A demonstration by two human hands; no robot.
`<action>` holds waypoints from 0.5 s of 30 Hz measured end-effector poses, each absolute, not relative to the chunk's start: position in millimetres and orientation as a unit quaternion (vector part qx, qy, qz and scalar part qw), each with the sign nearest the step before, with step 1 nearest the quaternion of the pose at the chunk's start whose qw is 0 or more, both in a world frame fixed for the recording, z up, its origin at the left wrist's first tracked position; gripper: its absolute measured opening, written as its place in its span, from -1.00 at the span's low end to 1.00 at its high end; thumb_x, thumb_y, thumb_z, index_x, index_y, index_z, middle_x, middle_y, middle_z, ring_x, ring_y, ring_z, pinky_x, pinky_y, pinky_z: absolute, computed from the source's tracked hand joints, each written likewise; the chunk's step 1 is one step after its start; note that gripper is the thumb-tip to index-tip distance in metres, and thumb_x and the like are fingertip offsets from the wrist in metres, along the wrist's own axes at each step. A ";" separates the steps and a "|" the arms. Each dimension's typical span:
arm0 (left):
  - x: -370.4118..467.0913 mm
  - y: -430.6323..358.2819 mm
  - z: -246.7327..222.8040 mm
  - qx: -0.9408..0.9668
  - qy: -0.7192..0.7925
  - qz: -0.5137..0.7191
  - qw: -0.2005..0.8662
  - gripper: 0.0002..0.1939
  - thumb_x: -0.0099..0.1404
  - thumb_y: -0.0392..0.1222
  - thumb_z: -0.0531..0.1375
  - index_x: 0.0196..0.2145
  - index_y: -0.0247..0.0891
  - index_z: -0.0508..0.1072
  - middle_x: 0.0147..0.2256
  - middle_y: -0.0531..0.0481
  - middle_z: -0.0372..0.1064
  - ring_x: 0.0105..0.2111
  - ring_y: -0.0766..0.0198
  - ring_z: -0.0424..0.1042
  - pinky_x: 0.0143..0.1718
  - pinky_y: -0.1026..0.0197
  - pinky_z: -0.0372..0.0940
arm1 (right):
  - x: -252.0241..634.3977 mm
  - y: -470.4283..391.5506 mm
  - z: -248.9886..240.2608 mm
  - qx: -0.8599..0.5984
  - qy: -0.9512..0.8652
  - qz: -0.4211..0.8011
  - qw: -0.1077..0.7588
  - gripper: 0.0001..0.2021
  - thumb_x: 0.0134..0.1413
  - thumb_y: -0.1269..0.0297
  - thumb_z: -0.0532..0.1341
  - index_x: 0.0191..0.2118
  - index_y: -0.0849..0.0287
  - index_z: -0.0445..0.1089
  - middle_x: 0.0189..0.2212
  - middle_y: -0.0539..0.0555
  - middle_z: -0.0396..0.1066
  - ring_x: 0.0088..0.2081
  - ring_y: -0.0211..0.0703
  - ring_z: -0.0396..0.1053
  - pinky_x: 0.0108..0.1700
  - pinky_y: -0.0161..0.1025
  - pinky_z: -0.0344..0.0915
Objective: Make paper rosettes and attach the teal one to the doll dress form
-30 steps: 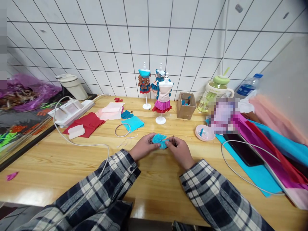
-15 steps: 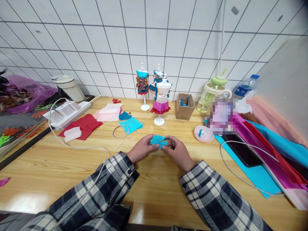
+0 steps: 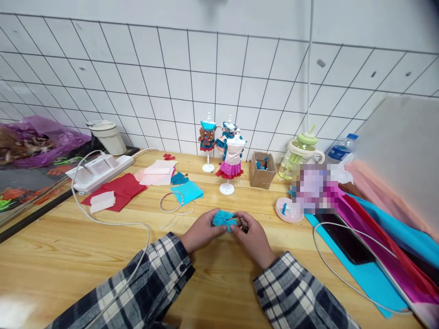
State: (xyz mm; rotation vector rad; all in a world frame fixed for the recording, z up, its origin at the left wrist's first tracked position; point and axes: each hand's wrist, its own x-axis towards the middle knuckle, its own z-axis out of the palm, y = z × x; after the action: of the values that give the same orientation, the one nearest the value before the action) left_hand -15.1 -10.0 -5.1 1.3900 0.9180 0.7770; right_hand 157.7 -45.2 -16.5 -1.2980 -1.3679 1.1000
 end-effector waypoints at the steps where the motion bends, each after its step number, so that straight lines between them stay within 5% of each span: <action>1: -14.7 -10.8 -4.1 0.605 0.397 0.336 0.603 -0.72 0.05 -0.12 0.35 -0.33 -0.26 0.39 -0.40 0.05 0.40 -0.38 0.25 0.32 -0.30 0.23 0.19 | 157.5 -45.2 -16.5 -0.529 -0.557 0.445 0.460 -0.69 -0.06 0.25 0.24 -0.14 0.19 0.38 -0.39 0.03 0.44 -0.35 -0.16 0.38 -0.26 -0.21 0.30; 15: -15.0 -10.0 -2.4 0.555 0.391 0.349 0.646 -0.63 0.01 -0.12 0.39 -0.26 -0.29 0.41 -0.34 0.05 0.42 -0.34 0.28 0.35 -0.23 0.22 0.21 | 160.1 -49.0 -12.4 -0.531 -0.543 0.436 0.483 -0.66 0.08 0.08 0.22 -0.08 0.15 0.29 -0.39 0.02 0.36 -0.35 -0.19 0.34 -0.30 -0.25 0.27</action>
State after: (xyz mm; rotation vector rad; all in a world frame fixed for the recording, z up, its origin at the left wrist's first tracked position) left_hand -15.0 -10.0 -2.4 1.2618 0.8886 0.7946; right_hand 160.1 -49.0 -12.4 -1.2950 -1.3221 1.0625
